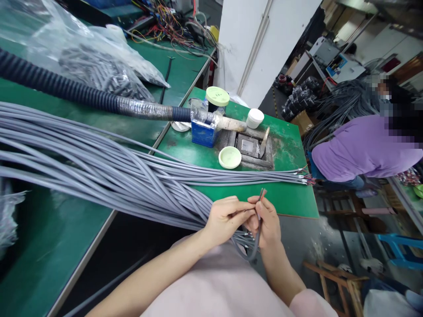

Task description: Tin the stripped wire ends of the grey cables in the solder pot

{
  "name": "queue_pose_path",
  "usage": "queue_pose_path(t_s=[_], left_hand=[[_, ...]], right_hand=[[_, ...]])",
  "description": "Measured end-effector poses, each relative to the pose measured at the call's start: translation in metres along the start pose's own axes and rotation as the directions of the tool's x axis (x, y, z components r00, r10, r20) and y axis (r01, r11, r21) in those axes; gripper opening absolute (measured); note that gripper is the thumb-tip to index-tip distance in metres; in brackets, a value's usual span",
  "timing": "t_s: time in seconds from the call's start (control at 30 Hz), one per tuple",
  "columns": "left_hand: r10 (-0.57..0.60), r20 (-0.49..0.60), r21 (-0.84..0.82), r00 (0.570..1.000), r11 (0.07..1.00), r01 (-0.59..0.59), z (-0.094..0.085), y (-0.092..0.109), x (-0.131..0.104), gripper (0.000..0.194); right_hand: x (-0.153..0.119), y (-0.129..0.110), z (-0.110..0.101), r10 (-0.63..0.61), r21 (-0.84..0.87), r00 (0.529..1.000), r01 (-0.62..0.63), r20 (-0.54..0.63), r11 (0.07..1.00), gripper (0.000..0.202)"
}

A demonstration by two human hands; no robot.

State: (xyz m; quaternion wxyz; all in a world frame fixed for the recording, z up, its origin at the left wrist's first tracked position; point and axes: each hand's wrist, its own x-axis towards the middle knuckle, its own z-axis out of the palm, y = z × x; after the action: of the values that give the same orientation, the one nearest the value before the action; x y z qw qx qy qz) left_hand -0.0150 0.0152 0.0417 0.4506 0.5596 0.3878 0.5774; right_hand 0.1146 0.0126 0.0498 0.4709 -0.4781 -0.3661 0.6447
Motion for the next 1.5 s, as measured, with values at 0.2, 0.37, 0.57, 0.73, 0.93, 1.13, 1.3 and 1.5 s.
queue_pose_path(t_s=[0.2, 0.37, 0.57, 0.73, 0.93, 1.13, 1.3, 1.5], left_hand=[[-0.381, 0.041, -0.449, 0.924, 0.819, 0.357, 0.008, 0.007, 0.007, 0.025], [-0.401, 0.017, -0.425, 0.916, 0.826, 0.370, 0.002, 0.009, 0.012, 0.034], [-0.445, 0.032, -0.426, 0.895, 0.804, 0.415, 0.001, -0.002, 0.010, 0.034], [-0.461, 0.031, -0.437, 0.887, 0.792, 0.427, 0.001, -0.009, 0.010, 0.032], [-0.293, -0.062, -0.100, 0.954, 0.953, 0.286, -0.024, -0.014, 0.012, 0.019], [0.054, -0.083, 0.491, 0.995, 0.871, -0.006, -0.049, -0.037, 0.013, 0.015], [0.078, 0.071, 0.678, 0.994, 0.728, -0.106, -0.046, -0.041, 0.014, 0.019], [0.078, 0.103, 0.695, 0.992, 0.707, -0.128, -0.046, -0.039, 0.014, 0.017]], right_hand=[[0.001, -0.001, -0.004, -0.238, -0.284, 0.967, 0.205, -0.086, 0.937, 0.026], [0.003, -0.014, -0.009, -0.470, -0.645, 0.880, 0.397, 0.066, 0.653, 0.020], [0.011, -0.016, -0.003, -0.486, -0.700, 0.867, 0.413, 0.107, 0.582, 0.025], [0.022, -0.026, 0.006, -0.474, -0.721, 0.870, 0.414, 0.134, 0.556, 0.026], [0.067, -0.059, 0.011, -0.417, -0.799, 0.866, 0.448, 0.276, 0.401, 0.034], [0.133, -0.077, 0.023, -0.275, -0.858, 0.842, 0.505, 0.464, 0.097, 0.034], [0.160, -0.078, 0.043, -0.034, -0.843, 0.871, 0.465, 0.491, -0.270, 0.028], [0.169, -0.075, 0.057, 0.116, -0.744, 0.897, 0.421, 0.426, -0.518, 0.032]])
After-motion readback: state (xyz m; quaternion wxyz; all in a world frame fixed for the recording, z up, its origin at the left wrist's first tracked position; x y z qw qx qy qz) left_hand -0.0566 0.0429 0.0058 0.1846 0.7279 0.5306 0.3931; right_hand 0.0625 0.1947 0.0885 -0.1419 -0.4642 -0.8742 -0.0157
